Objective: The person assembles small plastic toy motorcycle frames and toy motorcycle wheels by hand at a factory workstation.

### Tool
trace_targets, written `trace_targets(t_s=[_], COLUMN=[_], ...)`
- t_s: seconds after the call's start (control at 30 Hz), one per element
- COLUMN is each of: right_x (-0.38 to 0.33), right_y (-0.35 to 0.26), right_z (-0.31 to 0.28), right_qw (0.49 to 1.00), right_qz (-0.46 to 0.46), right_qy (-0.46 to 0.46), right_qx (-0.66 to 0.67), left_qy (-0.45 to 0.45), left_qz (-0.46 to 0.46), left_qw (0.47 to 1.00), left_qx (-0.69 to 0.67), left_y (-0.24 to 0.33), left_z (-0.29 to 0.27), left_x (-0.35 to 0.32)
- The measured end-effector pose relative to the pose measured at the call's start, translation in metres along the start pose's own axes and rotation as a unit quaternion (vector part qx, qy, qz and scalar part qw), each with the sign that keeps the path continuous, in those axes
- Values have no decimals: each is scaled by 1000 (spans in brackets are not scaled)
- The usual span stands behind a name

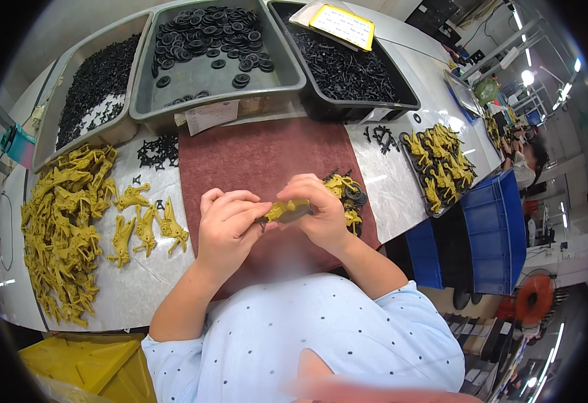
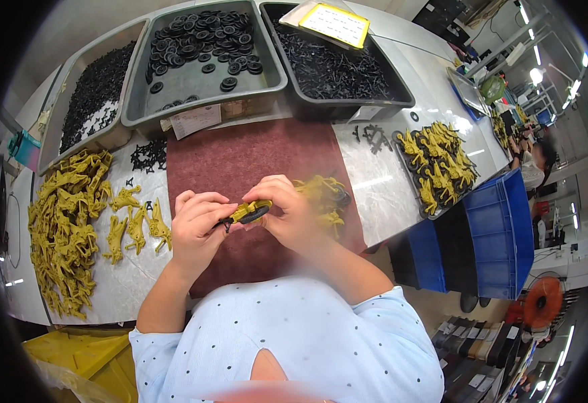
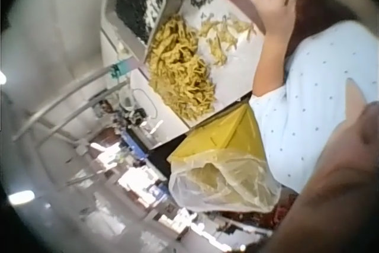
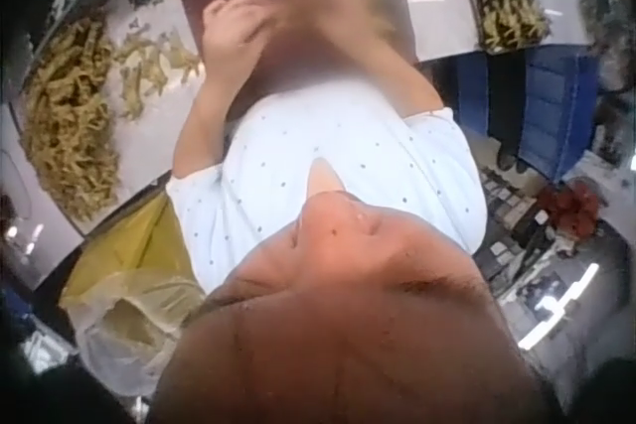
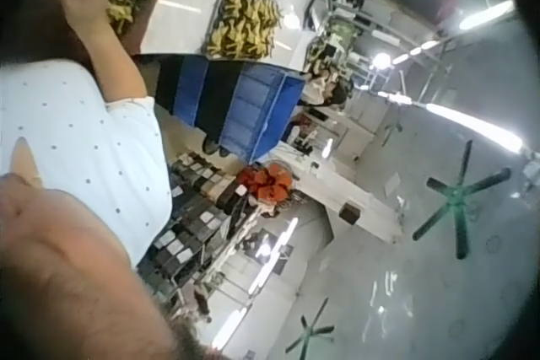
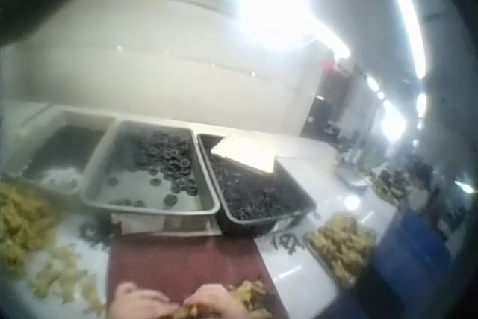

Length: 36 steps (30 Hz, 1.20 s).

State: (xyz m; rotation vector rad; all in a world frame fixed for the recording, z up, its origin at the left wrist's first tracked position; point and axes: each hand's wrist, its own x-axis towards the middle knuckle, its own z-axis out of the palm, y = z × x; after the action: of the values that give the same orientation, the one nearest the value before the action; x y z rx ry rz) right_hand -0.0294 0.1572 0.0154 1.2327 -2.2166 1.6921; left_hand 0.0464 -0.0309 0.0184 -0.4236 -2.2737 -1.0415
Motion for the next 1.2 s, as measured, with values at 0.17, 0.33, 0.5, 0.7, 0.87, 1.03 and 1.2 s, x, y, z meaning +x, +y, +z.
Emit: trace_targets(t_s=[0.17, 0.33, 0.5, 0.7, 0.87, 1.03, 1.2], right_x=[-3, -6, -23, -45, -66, -81, -93], right_y=[2, -4, 8, 38, 47, 48, 50], right_z=[-8, -47, -95, -113, -112, -120, -127], right_qw=[1000, 997, 988, 992, 997, 989, 985], right_qz=[-1, -19, 72, 94, 69, 127, 152], right_qy=[-6, -39, 137, 84, -20, 73, 54], right_qx=[26, -61, -4, -26, -42, -10, -68], left_qy=[23, -17, -78, -150, -302, -325, -255], left_qz=[47, 66, 20, -12, -21, -26, 17], left_qw=[999, 998, 997, 988, 948, 919, 927], left_qx=[3, 7, 3, -28, 102, 221, 274], left_y=[6, 13, 23, 34, 44, 49, 57], left_z=[11, 27, 38, 71, 108, 125, 135], left_x=[0, 2, 22, 55, 56, 54, 41])
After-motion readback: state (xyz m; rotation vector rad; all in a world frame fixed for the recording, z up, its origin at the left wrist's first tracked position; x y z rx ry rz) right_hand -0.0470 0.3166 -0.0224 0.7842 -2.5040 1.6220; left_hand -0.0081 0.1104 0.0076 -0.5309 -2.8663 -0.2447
